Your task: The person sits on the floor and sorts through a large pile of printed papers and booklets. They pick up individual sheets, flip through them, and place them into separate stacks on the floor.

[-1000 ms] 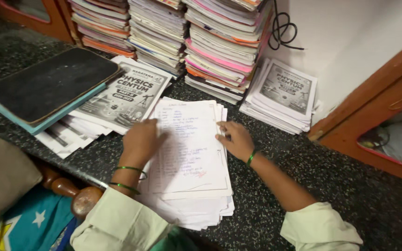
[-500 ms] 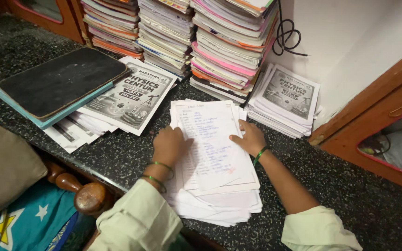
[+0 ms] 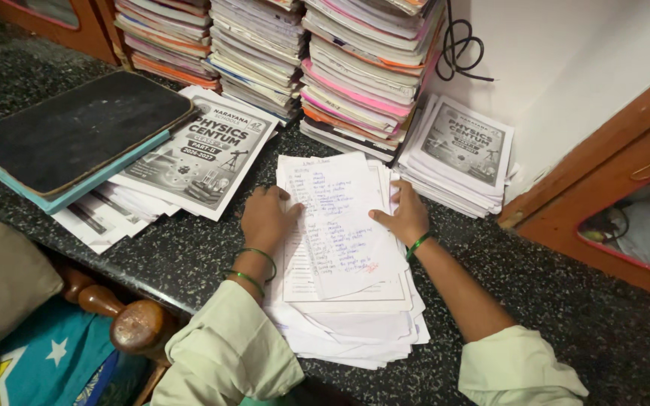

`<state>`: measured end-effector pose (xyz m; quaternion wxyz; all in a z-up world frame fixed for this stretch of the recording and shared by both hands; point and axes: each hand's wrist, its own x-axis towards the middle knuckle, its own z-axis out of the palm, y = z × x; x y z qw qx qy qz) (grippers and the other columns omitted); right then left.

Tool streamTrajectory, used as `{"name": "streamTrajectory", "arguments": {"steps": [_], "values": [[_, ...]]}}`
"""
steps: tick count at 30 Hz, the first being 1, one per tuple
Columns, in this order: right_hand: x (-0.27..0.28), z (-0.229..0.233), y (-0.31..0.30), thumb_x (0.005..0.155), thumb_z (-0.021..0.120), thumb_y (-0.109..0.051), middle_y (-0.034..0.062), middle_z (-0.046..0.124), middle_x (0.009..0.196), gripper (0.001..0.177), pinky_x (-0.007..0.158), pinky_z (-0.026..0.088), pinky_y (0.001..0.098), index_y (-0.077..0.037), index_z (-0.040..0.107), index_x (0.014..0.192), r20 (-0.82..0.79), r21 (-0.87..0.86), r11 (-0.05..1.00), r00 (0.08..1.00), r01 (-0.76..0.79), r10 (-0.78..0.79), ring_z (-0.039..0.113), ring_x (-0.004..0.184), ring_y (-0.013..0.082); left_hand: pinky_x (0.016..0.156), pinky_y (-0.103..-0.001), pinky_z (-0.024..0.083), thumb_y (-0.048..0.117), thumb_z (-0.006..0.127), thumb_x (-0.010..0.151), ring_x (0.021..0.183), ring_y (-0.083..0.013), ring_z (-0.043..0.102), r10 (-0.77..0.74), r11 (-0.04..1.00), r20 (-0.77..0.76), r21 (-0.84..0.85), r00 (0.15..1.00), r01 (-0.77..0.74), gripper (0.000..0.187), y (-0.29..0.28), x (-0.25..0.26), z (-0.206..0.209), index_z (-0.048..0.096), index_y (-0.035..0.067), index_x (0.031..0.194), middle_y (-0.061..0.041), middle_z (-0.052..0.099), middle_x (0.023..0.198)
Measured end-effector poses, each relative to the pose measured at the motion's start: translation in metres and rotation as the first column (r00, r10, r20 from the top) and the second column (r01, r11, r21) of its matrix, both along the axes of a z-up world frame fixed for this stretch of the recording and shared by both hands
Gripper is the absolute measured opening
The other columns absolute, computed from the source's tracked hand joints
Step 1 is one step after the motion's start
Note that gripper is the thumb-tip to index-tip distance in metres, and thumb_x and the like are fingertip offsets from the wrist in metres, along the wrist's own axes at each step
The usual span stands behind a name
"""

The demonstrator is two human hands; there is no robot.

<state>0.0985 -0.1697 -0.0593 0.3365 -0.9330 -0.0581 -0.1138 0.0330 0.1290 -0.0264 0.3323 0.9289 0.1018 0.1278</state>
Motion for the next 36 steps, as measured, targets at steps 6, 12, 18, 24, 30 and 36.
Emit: {"name": "streamTrajectory", "arguments": {"steps": [6, 12, 18, 24, 30, 36], "values": [[-0.008, 0.005, 0.006, 0.073, 0.091, -0.049, 0.0195, 0.062, 0.112, 0.063, 0.094, 0.048, 0.046, -0.002, 0.07, 0.111, 0.129, -0.306, 0.95, 0.986, -0.062, 0.106, 0.055, 0.111, 0.0373, 0.094, -0.042, 0.051, 0.037, 0.086, 0.073, 0.115, -0.0315, 0.055, -0.056, 0.998, 0.017, -0.033, 0.998, 0.056, 0.032, 0.003, 0.009, -0.018, 0.078, 0.014, 0.095, -0.011, 0.061, 0.12], [-0.005, 0.001, 0.007, 0.08, 0.084, -0.042, 0.0127, 0.071, 0.104, 0.041, 0.097, 0.054, 0.039, -0.004, 0.072, 0.091, 0.006, -0.2, 0.962, 0.982, -0.185, 0.19, 0.068, 0.104, 0.0261, 0.093, -0.044, 0.045, 0.019, 0.078, 0.081, 0.109, -0.0348, 0.052, -0.029, 0.959, 0.441, -0.24, 0.897, 0.15, 0.021, 0.006, 0.024, -0.034, 0.07, 0.007, 0.096, -0.018, 0.058, 0.121], [-0.007, -0.004, 0.013, 0.089, 0.076, -0.02, 0.0112, 0.072, 0.115, 0.017, 0.09, 0.054, 0.0389, -0.004, 0.07, 0.09, 0.249, 0.092, 0.925, 0.908, -0.37, 0.338, 0.064, 0.106, 0.0289, 0.083, -0.033, 0.049, 0.017, 0.059, 0.098, 0.093, -0.019, 0.057, -0.084, 0.263, 0.23, -0.934, 0.97, 0.244, 0.021, 0.028, 0.031, -0.028, 0.055, 0.003, 0.113, -0.011, 0.061, 0.103], [-0.003, -0.009, 0.006, 0.083, 0.077, -0.025, 0.0181, 0.068, 0.115, 0.045, 0.086, 0.053, 0.0407, -0.002, 0.063, 0.121, 0.201, 0.021, 0.989, 0.97, -0.148, 0.141, 0.065, 0.103, 0.0317, 0.086, -0.03, 0.051, 0.011, 0.053, 0.098, 0.095, -0.0167, 0.061, -0.011, 0.432, 0.319, -0.853, 0.948, 0.292, 0.029, 0.045, 0.039, -0.035, 0.054, 0.001, 0.125, -0.011, 0.067, 0.109], [0.01, 0.0, -0.011, 0.074, 0.088, -0.048, 0.0194, 0.069, 0.109, 0.065, 0.091, 0.055, 0.041, -0.003, 0.069, 0.117, 0.035, -0.253, 0.965, 0.996, -0.073, 0.084, 0.067, 0.101, 0.0312, 0.082, -0.033, 0.053, 0.007, 0.054, 0.096, 0.093, -0.021, 0.065, -0.074, 0.304, 0.141, -0.94, 0.987, 0.157, 0.034, 0.062, 0.049, -0.049, 0.055, -0.001, 0.129, -0.015, 0.07, 0.109], [0.003, -0.009, -0.006, 0.076, 0.081, -0.045, 0.0196, 0.071, 0.099, 0.06, 0.084, 0.05, 0.0491, 0.003, 0.071, 0.11, 0.388, -0.292, 0.956, 0.908, -0.039, 0.156, 0.063, 0.092, 0.0362, 0.081, -0.034, 0.057, 0.005, 0.053, 0.097, 0.092, -0.0226, 0.068, -0.188, 0.323, 0.131, -0.928, 0.973, 0.187, 0.035, 0.046, 0.042, -0.038, 0.052, 0.001, 0.131, -0.016, 0.07, 0.108]]}}
